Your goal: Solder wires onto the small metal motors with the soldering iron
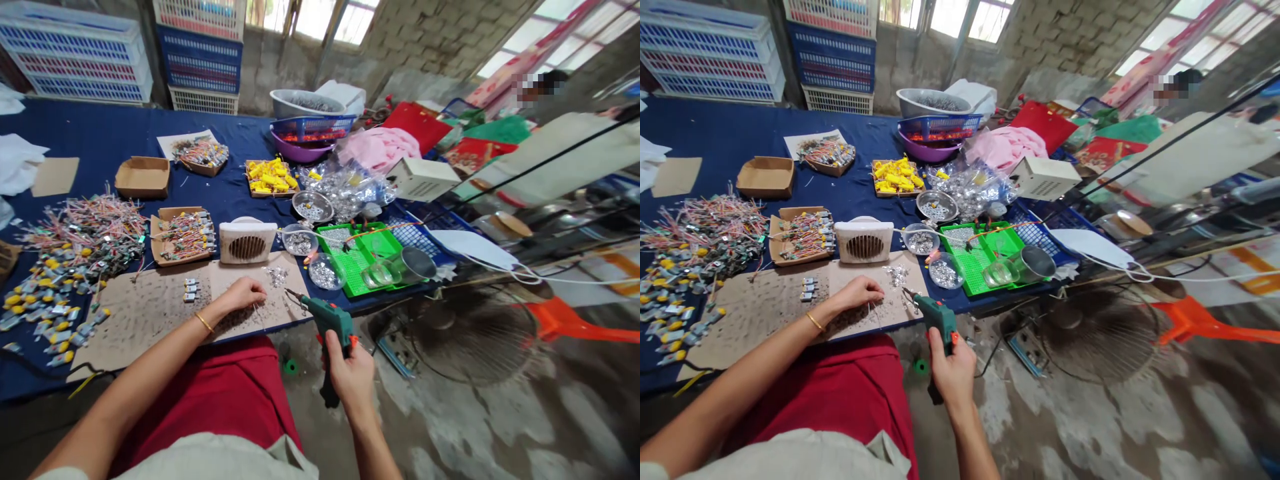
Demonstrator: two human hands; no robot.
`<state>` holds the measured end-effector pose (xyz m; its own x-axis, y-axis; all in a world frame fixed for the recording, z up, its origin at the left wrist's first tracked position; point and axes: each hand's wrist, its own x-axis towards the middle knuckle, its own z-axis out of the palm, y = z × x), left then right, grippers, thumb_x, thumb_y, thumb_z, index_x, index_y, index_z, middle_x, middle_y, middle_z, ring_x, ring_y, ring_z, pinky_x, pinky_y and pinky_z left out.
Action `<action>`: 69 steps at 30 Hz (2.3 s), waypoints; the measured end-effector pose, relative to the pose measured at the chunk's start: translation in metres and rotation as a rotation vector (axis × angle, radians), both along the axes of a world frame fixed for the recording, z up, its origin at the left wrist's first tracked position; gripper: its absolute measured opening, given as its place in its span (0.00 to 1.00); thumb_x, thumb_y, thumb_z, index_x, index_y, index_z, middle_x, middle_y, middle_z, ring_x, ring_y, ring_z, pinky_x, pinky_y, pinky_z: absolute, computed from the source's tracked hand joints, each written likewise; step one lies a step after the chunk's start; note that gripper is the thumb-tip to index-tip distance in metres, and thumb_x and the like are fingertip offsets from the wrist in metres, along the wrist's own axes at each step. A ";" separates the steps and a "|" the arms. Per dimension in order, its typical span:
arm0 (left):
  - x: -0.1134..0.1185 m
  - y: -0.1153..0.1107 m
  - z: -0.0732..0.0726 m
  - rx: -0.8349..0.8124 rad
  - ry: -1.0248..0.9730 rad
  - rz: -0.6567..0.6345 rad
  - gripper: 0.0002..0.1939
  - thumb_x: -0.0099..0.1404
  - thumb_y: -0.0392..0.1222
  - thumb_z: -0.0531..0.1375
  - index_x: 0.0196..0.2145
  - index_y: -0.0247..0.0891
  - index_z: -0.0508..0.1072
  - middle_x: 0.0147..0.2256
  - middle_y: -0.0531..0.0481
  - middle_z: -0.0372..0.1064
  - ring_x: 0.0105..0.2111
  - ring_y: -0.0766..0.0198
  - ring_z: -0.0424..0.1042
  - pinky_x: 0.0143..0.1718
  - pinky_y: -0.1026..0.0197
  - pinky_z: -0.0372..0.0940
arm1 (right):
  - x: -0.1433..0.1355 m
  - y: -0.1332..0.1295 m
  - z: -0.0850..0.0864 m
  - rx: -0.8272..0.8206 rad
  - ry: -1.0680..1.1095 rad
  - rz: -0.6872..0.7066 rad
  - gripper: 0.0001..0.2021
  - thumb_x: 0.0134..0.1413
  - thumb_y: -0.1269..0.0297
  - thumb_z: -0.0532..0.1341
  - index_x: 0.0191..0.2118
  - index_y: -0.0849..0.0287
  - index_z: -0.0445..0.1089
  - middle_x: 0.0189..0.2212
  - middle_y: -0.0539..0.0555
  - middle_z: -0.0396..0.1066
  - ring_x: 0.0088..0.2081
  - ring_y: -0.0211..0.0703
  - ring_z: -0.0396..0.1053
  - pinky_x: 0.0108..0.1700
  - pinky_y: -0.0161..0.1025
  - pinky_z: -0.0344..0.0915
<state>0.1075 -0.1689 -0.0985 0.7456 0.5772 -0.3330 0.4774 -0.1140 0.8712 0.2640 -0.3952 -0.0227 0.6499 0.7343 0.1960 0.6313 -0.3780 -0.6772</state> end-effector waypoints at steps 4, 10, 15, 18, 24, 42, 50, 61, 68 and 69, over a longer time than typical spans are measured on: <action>0.022 -0.001 -0.002 0.077 0.084 0.057 0.09 0.55 0.38 0.58 0.30 0.31 0.77 0.23 0.50 0.71 0.22 0.69 0.65 0.24 0.68 0.57 | 0.005 0.007 -0.009 0.008 0.012 0.042 0.25 0.58 0.43 0.54 0.21 0.58 0.65 0.16 0.52 0.67 0.21 0.41 0.65 0.23 0.34 0.59; 0.032 0.000 0.002 0.258 0.210 0.028 0.07 0.54 0.35 0.58 0.26 0.33 0.77 0.24 0.47 0.73 0.26 0.64 0.69 0.30 0.65 0.60 | 0.005 0.013 -0.006 -0.006 -0.042 0.113 0.23 0.59 0.45 0.54 0.24 0.59 0.69 0.16 0.52 0.67 0.23 0.42 0.67 0.25 0.34 0.60; 0.035 0.000 0.003 0.300 0.292 0.006 0.07 0.52 0.34 0.58 0.26 0.34 0.77 0.28 0.45 0.75 0.29 0.63 0.71 0.32 0.65 0.61 | 0.006 0.017 -0.006 -0.008 -0.080 0.167 0.22 0.60 0.47 0.54 0.27 0.60 0.72 0.15 0.52 0.67 0.22 0.41 0.67 0.26 0.33 0.60; 0.035 0.000 0.004 0.294 0.289 -0.012 0.07 0.53 0.34 0.57 0.26 0.34 0.77 0.27 0.45 0.75 0.29 0.63 0.71 0.31 0.65 0.61 | 0.006 0.018 -0.006 -0.016 -0.082 0.179 0.22 0.60 0.47 0.54 0.27 0.60 0.72 0.15 0.52 0.67 0.22 0.41 0.67 0.25 0.33 0.60; 0.034 0.000 0.009 0.275 0.299 -0.015 0.07 0.52 0.34 0.58 0.27 0.33 0.77 0.28 0.44 0.75 0.29 0.62 0.72 0.32 0.65 0.62 | 0.006 0.020 -0.007 -0.031 -0.090 0.178 0.23 0.60 0.46 0.53 0.27 0.60 0.72 0.14 0.51 0.65 0.21 0.42 0.66 0.24 0.34 0.59; 0.036 -0.002 0.015 0.278 0.324 -0.009 0.09 0.53 0.34 0.57 0.28 0.32 0.78 0.28 0.42 0.75 0.28 0.61 0.71 0.30 0.65 0.60 | 0.005 0.032 0.008 -0.039 -0.155 0.444 0.15 0.61 0.54 0.56 0.32 0.59 0.72 0.24 0.53 0.71 0.27 0.41 0.69 0.32 0.34 0.63; 0.036 0.000 0.011 0.269 0.322 -0.011 0.08 0.52 0.34 0.59 0.29 0.33 0.78 0.28 0.43 0.75 0.28 0.62 0.71 0.31 0.65 0.61 | 0.012 0.022 0.009 -0.022 -0.125 0.247 0.20 0.59 0.48 0.55 0.30 0.59 0.72 0.21 0.53 0.71 0.25 0.43 0.69 0.28 0.35 0.63; 0.034 0.002 0.008 0.274 0.276 -0.024 0.07 0.50 0.33 0.58 0.25 0.32 0.77 0.25 0.45 0.73 0.26 0.64 0.69 0.29 0.66 0.60 | 0.010 0.012 0.000 -0.015 -0.078 0.144 0.22 0.58 0.45 0.55 0.27 0.59 0.71 0.16 0.52 0.69 0.22 0.42 0.68 0.24 0.34 0.60; 0.033 0.002 0.009 0.266 0.267 -0.011 0.07 0.50 0.32 0.58 0.24 0.32 0.77 0.23 0.46 0.72 0.25 0.65 0.68 0.29 0.66 0.60 | 0.009 0.012 0.004 -0.009 -0.075 0.130 0.22 0.58 0.45 0.55 0.25 0.59 0.71 0.16 0.52 0.68 0.22 0.42 0.68 0.23 0.34 0.60; 0.033 0.002 0.009 0.268 0.266 -0.011 0.07 0.50 0.32 0.58 0.24 0.32 0.77 0.23 0.46 0.72 0.25 0.65 0.68 0.29 0.66 0.60 | 0.008 0.011 0.004 -0.010 -0.074 0.129 0.22 0.58 0.45 0.55 0.25 0.59 0.71 0.16 0.52 0.68 0.22 0.42 0.68 0.23 0.34 0.60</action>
<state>0.1403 -0.1670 -0.0895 0.6601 0.6624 -0.3543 0.6805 -0.3274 0.6556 0.2723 -0.3838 -0.0186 0.5341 0.8129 0.2322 0.7232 -0.2970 -0.6236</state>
